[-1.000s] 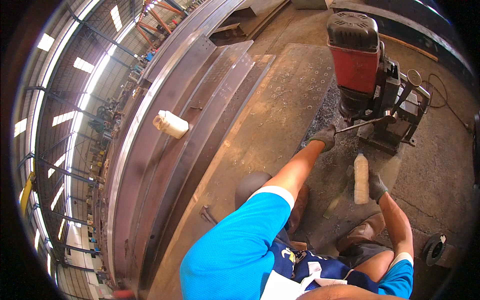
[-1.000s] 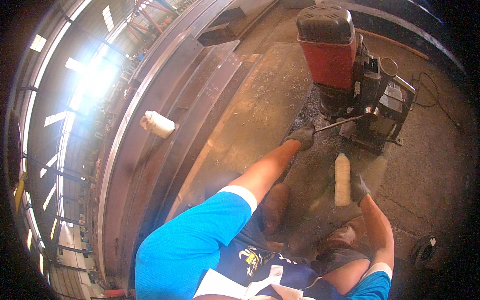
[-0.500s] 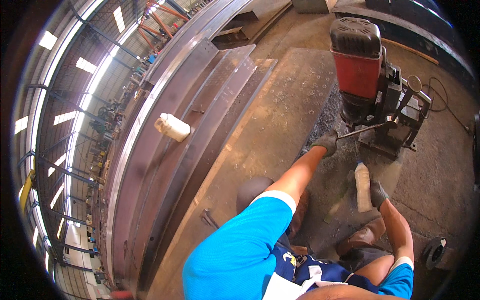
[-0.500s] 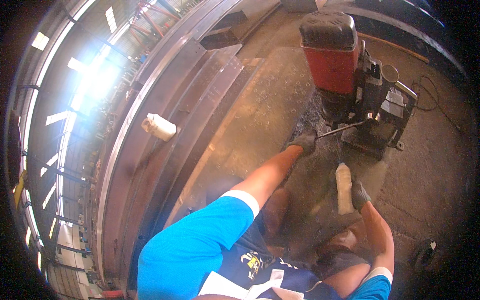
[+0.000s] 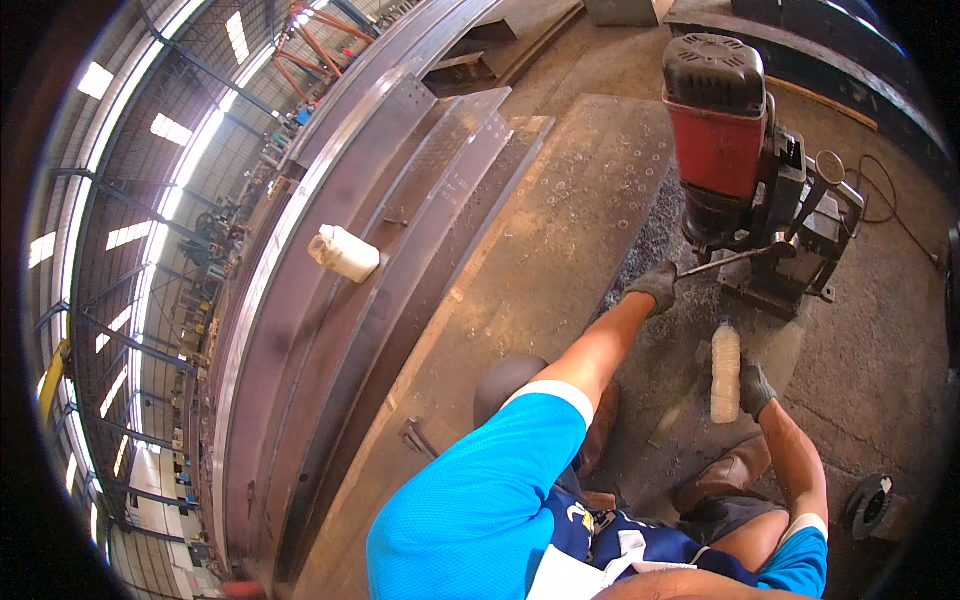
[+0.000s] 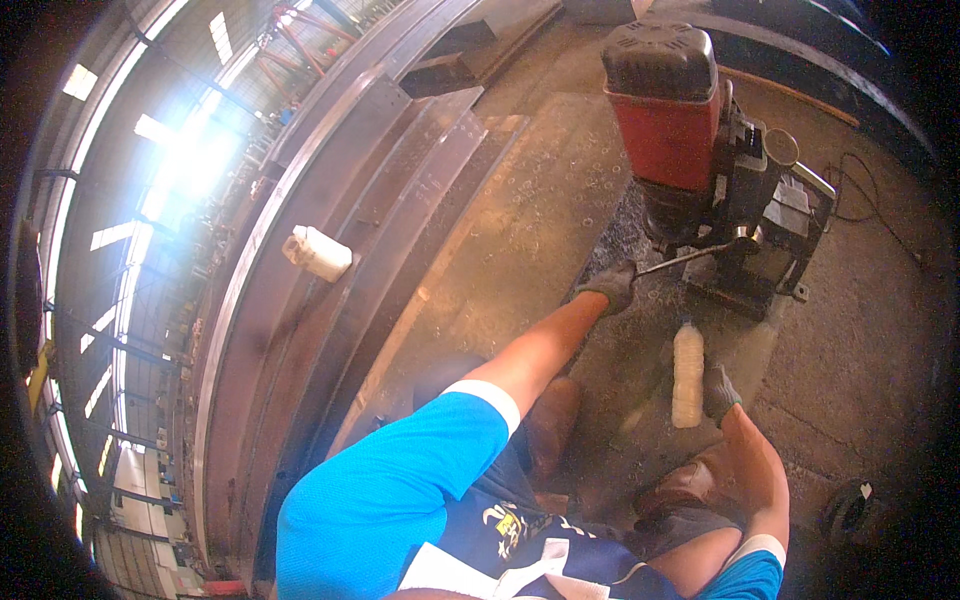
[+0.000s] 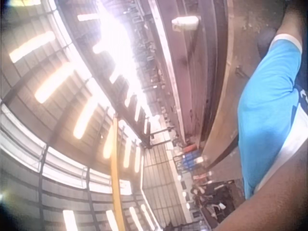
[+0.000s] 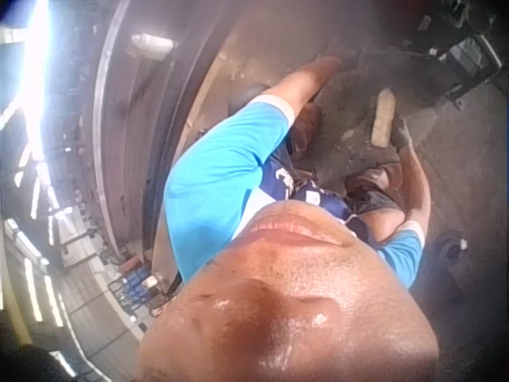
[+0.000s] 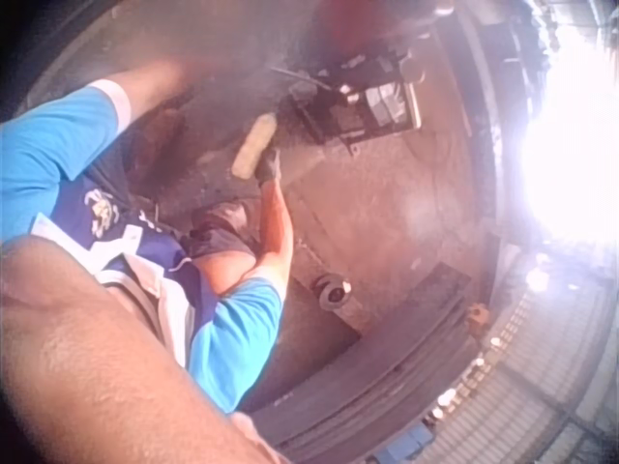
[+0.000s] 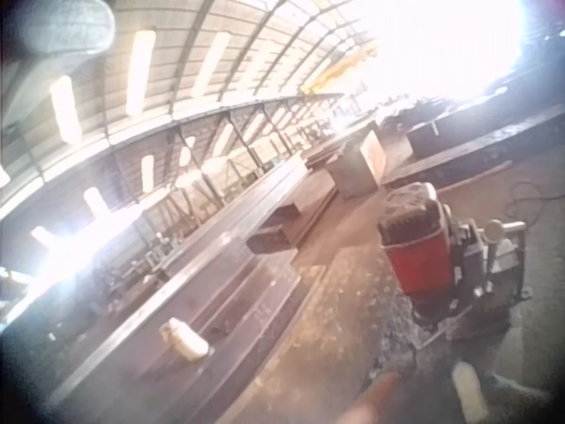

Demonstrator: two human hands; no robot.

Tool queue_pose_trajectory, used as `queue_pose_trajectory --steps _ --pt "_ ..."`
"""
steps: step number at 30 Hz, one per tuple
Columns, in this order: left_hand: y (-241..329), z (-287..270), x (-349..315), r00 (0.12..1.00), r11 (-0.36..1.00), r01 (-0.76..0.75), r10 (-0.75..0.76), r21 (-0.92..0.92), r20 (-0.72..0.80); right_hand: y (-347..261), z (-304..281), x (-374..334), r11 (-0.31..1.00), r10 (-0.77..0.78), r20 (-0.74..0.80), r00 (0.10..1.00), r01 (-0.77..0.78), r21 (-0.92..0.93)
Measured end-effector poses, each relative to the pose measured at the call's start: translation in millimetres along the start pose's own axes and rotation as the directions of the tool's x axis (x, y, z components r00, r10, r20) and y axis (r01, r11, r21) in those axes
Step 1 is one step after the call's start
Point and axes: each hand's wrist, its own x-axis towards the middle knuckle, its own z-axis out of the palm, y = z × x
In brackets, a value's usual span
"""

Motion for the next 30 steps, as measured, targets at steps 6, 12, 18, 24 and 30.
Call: queue_pose_trajectory --steps 6,12,18,24,30 --pt "3.4 -2.2 0.3 1.000 0.999 0.025 -0.025 -0.032 0.007 9.4 -11.0 5.0 0.962 -0.127 -0.027 0.992 0.116 -0.249" --pt "5.6 -5.8 -2.9 0.998 0.999 0.035 -0.035 -0.017 0.047 6.5 -14.0 -1.1 0.966 -0.102 -0.047 0.994 0.088 -0.241" --pt "3.4 -2.0 -2.3 1.000 1.000 0.015 -0.015 -0.015 0.014 3.7 -15.0 1.1 0.964 -0.101 -0.039 0.994 0.088 -0.251" --pt "3.3 -0.3 -0.5 0.995 0.997 0.075 -0.073 -0.031 0.070 4.2 -13.3 17.3 0.973 -0.100 0.004 0.995 0.099 -0.207" --pt "1.1 3.4 9.0 0.992 0.997 0.083 -0.083 0.007 0.095 6.8 -2.2 7.1 0.990 -0.058 0.204 0.977 0.030 0.137"
